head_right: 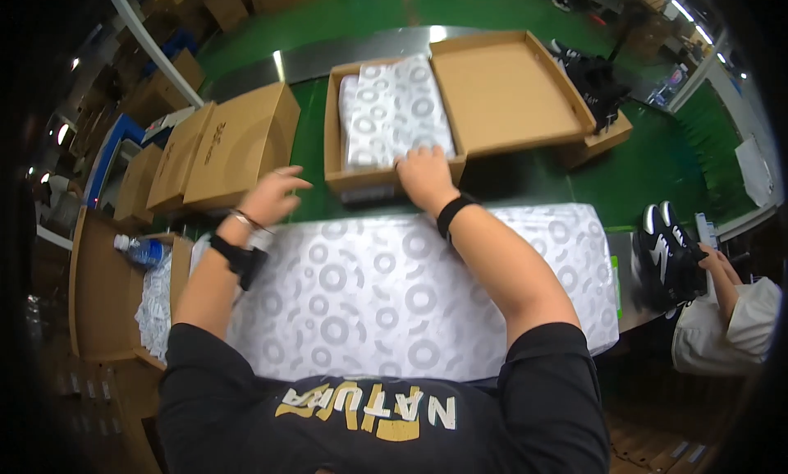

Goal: Packing manufactured shoes into individual shoe boxes and placing them on a conveyor or stack.

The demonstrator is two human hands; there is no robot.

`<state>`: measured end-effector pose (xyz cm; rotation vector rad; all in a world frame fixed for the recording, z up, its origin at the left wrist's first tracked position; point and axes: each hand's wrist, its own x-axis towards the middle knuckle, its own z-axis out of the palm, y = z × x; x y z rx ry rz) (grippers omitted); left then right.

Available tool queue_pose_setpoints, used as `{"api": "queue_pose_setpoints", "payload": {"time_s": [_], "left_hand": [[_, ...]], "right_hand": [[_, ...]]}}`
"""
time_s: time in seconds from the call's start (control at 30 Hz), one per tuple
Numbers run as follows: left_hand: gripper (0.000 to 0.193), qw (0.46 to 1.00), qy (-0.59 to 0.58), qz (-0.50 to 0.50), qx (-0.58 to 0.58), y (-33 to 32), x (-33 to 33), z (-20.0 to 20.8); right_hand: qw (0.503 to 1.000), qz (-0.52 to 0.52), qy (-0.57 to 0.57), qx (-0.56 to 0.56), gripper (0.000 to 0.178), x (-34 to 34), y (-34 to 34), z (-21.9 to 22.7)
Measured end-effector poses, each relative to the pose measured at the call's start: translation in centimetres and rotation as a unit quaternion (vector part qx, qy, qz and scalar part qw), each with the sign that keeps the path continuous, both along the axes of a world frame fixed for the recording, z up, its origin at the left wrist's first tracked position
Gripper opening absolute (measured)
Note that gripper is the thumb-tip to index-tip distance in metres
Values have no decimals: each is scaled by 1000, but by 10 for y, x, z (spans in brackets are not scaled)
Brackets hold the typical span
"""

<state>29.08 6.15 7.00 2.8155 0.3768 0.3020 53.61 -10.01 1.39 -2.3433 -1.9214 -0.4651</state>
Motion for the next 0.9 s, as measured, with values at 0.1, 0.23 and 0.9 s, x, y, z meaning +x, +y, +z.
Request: {"api": "queue_pose_setpoints", "payload": {"time_s": [0.1,0.23,0.9], "left_hand": [[21,970,4,229,-79,45,-87,37],[19,879,-79,466,63,145,-358,26],[16,642,7,755,128,108,-492,-29]], "right_hand": [[993,-91,67,-24,32,16,1,4],[986,-63,140,-58,52,-12,15,20],[958,66,275,-40,46,-34,-91,55]]}}
